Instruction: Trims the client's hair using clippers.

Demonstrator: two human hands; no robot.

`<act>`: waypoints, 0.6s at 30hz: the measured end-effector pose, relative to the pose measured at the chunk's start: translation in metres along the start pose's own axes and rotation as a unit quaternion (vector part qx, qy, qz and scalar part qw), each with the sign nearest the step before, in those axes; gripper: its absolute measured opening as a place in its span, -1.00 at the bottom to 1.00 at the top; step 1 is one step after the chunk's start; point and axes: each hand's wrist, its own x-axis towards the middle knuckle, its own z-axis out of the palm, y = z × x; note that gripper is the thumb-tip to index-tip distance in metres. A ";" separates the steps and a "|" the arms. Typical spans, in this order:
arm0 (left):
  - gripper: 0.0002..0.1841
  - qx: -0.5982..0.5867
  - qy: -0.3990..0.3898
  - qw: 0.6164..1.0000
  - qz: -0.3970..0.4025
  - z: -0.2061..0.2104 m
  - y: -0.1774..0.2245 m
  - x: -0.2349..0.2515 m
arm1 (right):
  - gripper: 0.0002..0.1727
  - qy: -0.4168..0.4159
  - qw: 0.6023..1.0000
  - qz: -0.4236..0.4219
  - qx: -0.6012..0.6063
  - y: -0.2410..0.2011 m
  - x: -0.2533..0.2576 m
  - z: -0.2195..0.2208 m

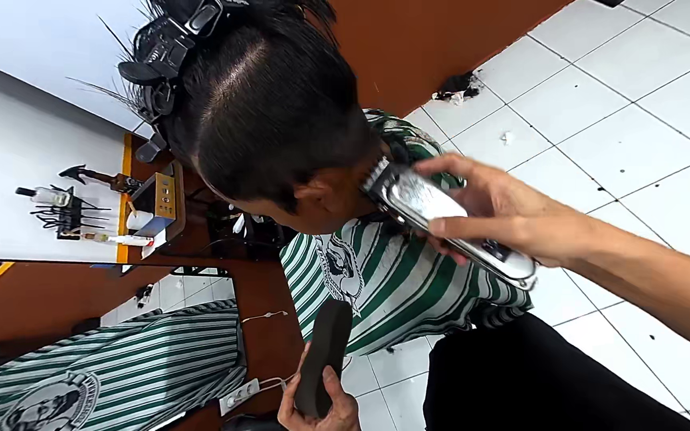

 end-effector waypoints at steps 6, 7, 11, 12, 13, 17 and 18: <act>-0.65 0.018 -0.013 1.000 0.016 0.012 0.007 0.009 | -0.29 -0.074 0.985 -0.007 -0.153 -0.016 0.021 -0.042; -0.65 0.017 -0.015 1.000 0.015 0.016 0.012 0.010 | -0.27 -0.092 0.982 -0.011 -0.164 -0.021 0.029 -0.047; -0.66 0.047 -0.011 0.999 0.012 0.024 0.025 0.005 | -0.25 -0.135 0.981 0.021 -0.138 -0.025 0.049 -0.059; -0.66 0.060 -0.009 0.998 0.011 0.023 0.027 0.004 | -0.26 -0.142 0.982 0.029 -0.119 -0.025 0.051 -0.060; -0.67 0.066 -0.006 0.998 0.009 0.023 0.029 0.003 | -0.27 -0.148 0.983 0.036 -0.098 -0.024 0.052 -0.062; -0.69 0.082 -0.001 0.997 0.003 0.023 0.034 0.000 | -0.28 -0.172 0.983 0.021 -0.059 -0.027 0.058 -0.064; -0.69 0.080 0.000 0.997 0.003 0.024 0.034 0.001 | -0.28 -0.169 0.984 0.023 -0.054 -0.029 0.059 -0.062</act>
